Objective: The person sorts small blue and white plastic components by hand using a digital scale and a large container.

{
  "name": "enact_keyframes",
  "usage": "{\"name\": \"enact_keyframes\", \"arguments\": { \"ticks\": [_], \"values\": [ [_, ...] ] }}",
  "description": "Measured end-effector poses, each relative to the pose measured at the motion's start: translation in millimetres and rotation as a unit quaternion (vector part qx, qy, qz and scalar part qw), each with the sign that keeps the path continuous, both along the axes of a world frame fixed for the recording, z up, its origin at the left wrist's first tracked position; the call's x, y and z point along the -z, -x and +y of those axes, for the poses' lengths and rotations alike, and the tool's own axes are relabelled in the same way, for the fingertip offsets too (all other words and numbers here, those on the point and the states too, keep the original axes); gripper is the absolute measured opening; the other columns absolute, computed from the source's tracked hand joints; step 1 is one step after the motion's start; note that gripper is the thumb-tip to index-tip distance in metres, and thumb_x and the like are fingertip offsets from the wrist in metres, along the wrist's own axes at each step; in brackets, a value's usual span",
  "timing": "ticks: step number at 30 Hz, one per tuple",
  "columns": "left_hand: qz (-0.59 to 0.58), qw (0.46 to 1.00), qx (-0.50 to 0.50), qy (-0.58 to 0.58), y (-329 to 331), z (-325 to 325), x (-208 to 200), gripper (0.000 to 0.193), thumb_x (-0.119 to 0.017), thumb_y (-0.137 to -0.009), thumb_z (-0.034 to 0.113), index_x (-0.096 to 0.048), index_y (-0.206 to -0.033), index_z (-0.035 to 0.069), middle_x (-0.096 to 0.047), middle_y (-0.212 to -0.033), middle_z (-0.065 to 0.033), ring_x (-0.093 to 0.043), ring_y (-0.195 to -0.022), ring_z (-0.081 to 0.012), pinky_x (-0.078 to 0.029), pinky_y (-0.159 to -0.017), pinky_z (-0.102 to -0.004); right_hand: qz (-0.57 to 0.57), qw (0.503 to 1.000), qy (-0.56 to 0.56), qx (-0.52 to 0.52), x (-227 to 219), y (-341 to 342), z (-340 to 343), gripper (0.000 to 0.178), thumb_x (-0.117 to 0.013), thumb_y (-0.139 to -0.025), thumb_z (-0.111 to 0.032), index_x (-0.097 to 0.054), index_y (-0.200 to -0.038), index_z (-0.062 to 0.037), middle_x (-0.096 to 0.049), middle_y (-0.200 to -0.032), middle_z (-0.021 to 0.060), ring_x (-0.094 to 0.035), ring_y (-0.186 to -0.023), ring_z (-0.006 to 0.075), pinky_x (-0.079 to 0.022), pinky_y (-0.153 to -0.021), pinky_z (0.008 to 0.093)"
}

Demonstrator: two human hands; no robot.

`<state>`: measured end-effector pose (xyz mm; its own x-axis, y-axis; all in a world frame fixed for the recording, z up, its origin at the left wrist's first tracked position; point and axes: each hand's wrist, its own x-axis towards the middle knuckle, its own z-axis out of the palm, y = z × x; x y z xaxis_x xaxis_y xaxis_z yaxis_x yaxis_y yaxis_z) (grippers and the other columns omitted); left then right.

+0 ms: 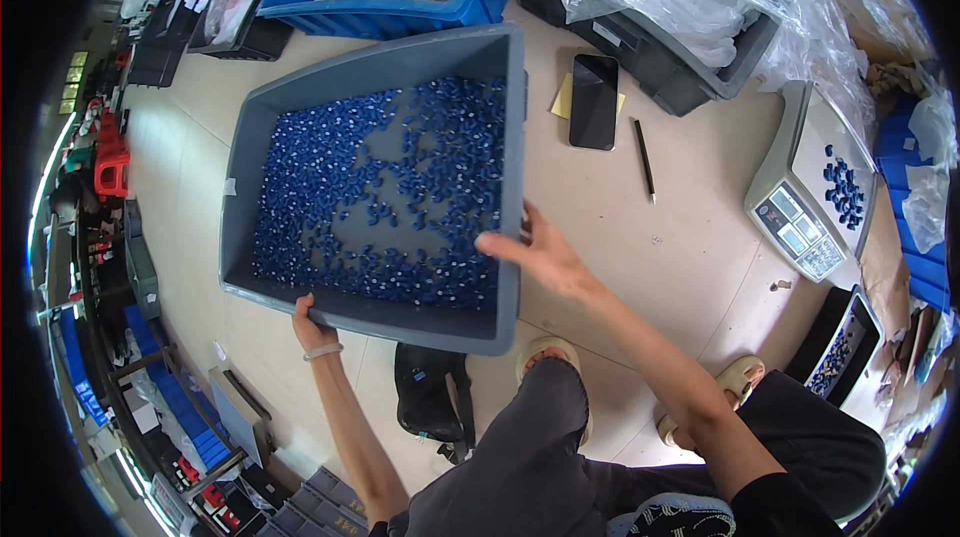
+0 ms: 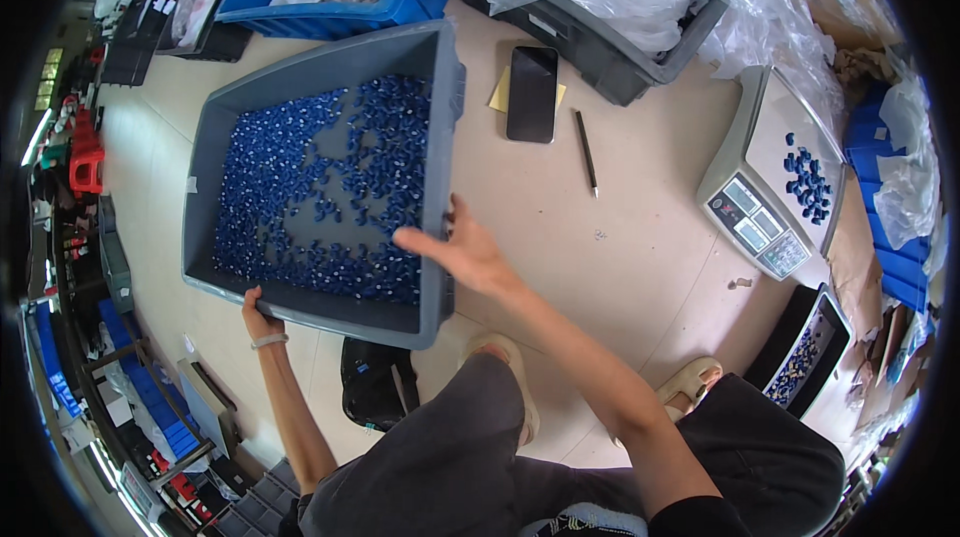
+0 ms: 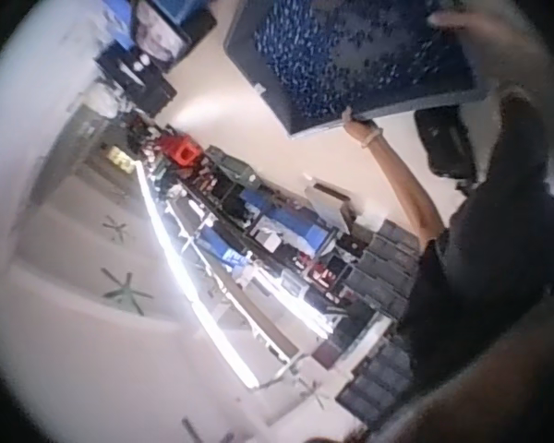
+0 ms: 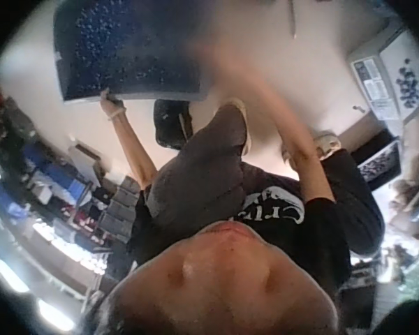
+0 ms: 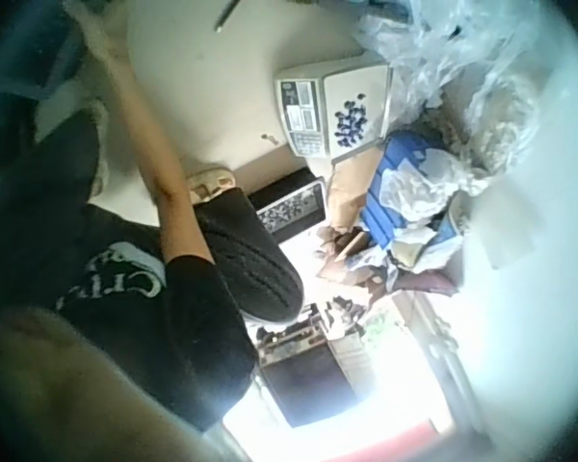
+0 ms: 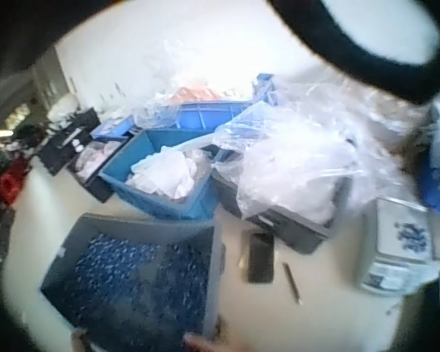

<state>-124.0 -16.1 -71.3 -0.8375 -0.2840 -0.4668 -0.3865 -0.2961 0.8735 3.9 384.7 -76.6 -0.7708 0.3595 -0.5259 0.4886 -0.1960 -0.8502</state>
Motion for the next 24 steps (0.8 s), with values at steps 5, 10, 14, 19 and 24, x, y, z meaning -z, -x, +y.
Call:
{"name": "enact_keyframes", "arguments": {
  "ticks": [5,10,14,19,24],
  "values": [
    [0.055,0.996,-0.039,0.05,-50.7,28.9,-29.1,0.005,-0.059,-0.071,0.003,-0.055,-0.074,0.003,-0.055,-0.075,-0.0036,-0.056,-0.072,-0.016,-0.048,-0.071,-0.0282,0.056,0.992,0.11,-0.009,-38.6,-13.8,-5.0,0.07,-0.068,-0.066,-0.012,-0.04,-0.127,0.0105,-0.061,-0.108,0.0198,-0.059,-0.1,0.0298,-0.045,-0.091,0.0354],
    [0.088,0.973,-0.131,0.166,-107.1,64.8,-76.8,0.005,-0.061,-0.073,0.008,-0.057,-0.07,0.004,-0.056,-0.07,-0.0034,-0.057,-0.065,-0.0161,-0.048,-0.063,-0.0273,0.009,0.988,0.143,-0.055,-70.1,-41.5,30.6,0.062,-0.061,-0.062,-0.002,-0.044,-0.121,0.0105,-0.059,-0.092,0.0125,-0.058,-0.089,0.023,-0.047,-0.081,0.0326],
    [0.064,0.972,-0.118,0.194,-114.4,57.0,-128.9,0.008,-0.062,-0.071,0.006,-0.057,-0.074,0.0,-0.058,-0.072,-0.0061,-0.058,-0.062,-0.0173,-0.048,-0.056,-0.0285,0.011,0.984,0.169,-0.055,-96.2,-54.7,16.8,0.056,-0.059,-0.061,-0.002,-0.046,-0.115,0.0087,-0.053,-0.082,0.008,-0.056,-0.078,0.0191,-0.049,-0.069,0.0311],
    [0.15,0.953,-0.161,0.209,-120.2,68.6,-131.0,0.019,-0.062,-0.068,0.001,-0.054,-0.084,-0.005,-0.057,-0.077,-0.0099,-0.058,-0.066,-0.0187,-0.051,-0.063,-0.0306,0.037,0.976,0.196,-0.086,-49.6,-36.9,5.7,0.061,-0.06,-0.06,-0.002,-0.045,-0.118,0.0081,-0.054,-0.09,0.0111,-0.055,-0.084,0.0202,-0.048,-0.074,0.0338],
    [0.249,0.918,-0.155,0.266,-130.0,101.0,-133.7,0.027,-0.064,-0.07,0.001,-0.053,-0.093,-0.006,-0.058,-0.085,-0.0109,-0.059,-0.074,-0.0196,-0.051,-0.074,-0.0303,0.078,0.959,0.262,-0.078,10.5,-29.8,-6.6,0.054,-0.059,-0.06,-0.001,-0.05,-0.114,0.0056,-0.057,-0.09,0.0098,-0.055,-0.081,0.0185,-0.047,-0.071,0.0315]
  ]
}}
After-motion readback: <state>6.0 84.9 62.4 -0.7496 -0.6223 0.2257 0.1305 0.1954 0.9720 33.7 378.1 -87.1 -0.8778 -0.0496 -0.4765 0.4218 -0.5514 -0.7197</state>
